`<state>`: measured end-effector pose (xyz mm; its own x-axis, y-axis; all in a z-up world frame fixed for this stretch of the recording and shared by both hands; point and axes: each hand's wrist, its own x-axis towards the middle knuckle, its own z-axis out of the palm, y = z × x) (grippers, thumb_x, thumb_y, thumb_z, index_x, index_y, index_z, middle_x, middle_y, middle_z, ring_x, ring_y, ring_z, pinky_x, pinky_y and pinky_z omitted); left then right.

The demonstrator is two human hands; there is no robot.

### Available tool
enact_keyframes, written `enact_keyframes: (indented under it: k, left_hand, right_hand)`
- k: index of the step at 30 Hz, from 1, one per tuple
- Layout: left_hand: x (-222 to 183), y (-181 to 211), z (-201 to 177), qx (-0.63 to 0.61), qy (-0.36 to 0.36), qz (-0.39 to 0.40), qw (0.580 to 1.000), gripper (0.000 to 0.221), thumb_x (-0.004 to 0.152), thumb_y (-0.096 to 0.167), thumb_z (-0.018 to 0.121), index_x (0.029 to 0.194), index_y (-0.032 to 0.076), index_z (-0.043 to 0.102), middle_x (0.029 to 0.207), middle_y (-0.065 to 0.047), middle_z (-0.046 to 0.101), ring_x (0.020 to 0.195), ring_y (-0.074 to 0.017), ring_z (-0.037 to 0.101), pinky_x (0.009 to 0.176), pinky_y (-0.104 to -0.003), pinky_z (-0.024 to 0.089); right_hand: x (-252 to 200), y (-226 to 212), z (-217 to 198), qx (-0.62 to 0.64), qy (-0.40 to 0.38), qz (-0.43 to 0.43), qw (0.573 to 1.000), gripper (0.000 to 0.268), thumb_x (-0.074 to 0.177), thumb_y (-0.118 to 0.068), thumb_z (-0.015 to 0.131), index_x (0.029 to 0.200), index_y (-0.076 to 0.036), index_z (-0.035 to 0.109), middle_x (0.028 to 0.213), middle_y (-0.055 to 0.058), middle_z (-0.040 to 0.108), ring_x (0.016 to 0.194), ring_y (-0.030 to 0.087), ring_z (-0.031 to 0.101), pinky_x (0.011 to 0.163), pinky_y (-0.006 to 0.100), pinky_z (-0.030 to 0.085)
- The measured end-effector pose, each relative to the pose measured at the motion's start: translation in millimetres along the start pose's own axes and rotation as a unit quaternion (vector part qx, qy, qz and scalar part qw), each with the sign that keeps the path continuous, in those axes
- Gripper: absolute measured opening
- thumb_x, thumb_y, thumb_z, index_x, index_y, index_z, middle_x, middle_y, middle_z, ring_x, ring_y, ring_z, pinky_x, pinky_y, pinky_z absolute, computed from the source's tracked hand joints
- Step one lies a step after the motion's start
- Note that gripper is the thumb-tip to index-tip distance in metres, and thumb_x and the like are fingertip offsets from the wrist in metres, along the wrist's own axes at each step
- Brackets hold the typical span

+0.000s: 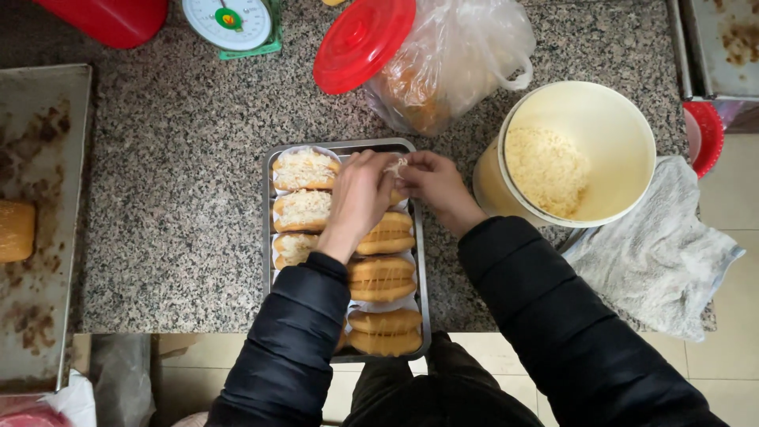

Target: Applying shredded toppings to bread rolls arranged on a metal tray.

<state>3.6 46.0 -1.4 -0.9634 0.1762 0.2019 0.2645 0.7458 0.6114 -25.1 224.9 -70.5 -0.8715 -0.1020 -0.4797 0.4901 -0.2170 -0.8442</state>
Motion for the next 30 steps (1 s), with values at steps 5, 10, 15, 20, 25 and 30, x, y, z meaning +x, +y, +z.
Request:
enact_keyframes:
  k: [5,10,15,20,25,30]
  left_hand:
    - [-3.4,-6.4,4.5,-0.022,0.0,0.007,1.0,0.023,0.096,0.011,0.081,0.118,0.012,0.084,0.099,-0.013,0.075,0.103,-0.0411,0.073,0.094,-0.051,0.059]
    - [-1.9,-9.5,4.1,-0.002,0.005,0.012,1.0,0.015,0.097,0.012,0.08,0.111,0.012,0.085,0.096,-0.014,0.073,0.1,-0.0409,0.073,0.093,-0.051,0.059]
    - [-4.6,-20.6,8.8,0.064,0.028,0.0,0.998,0.011,0.098,0.018,0.079,0.108,0.018,0.085,0.093,-0.005,0.068,0.098,-0.0322,0.07,0.091,-0.046,0.055]
    - [-3.8,-11.0,14.4,0.143,0.037,0.057,0.987,0.009,0.096,0.018,0.08,0.103,0.021,0.085,0.096,-0.003,0.062,0.099,-0.0299,0.063,0.087,-0.044,0.049]
    - [-6.4,-6.8,8.8,0.138,0.057,0.044,0.988,0.026,0.092,0.016,0.085,0.117,0.02,0.084,0.103,-0.002,0.056,0.104,-0.0293,0.06,0.088,-0.043,0.048]
    - [-15.6,-12.3,8.6,0.133,0.053,0.081,0.986,0.015,0.099,0.01,0.074,0.107,0.018,0.084,0.103,-0.003,0.054,0.099,-0.0299,0.058,0.086,-0.043,0.044]
  right_hand:
    - [-7.7,-6.8,3.1,-0.03,-0.018,-0.019,0.999,0.036,0.095,-0.004,0.087,0.127,0.003,0.072,0.097,0.013,0.076,0.081,0.024,0.082,0.073,0.038,0.076]
    - [14.7,12.1,-10.6,-0.077,-0.021,-0.067,0.995,0.032,0.094,-0.003,0.088,0.123,0.002,0.075,0.092,0.013,0.076,0.076,0.021,0.08,0.065,0.033,0.074]
    - [14.6,13.1,-27.1,-0.144,0.043,-0.098,0.984,0.021,0.098,-0.007,0.081,0.119,-0.002,0.079,0.089,0.017,0.078,0.068,0.022,0.075,0.056,0.034,0.067]
    - [18.1,24.8,-28.9,-0.13,0.028,-0.072,0.988,0.022,0.101,-0.008,0.079,0.12,0.001,0.081,0.09,0.019,0.079,0.072,0.023,0.079,0.062,0.035,0.071]
    - [16.0,27.2,-20.6,-0.122,0.021,-0.072,0.99,0.027,0.095,-0.011,0.088,0.116,0.004,0.081,0.09,0.021,0.079,0.072,0.024,0.08,0.064,0.037,0.072]
    - [28.8,23.3,-19.5,-0.274,0.06,-0.122,0.952,0.03,0.087,-0.028,0.093,0.11,-0.01,0.088,0.089,0.015,0.082,0.078,0.029,0.082,0.066,0.044,0.067]
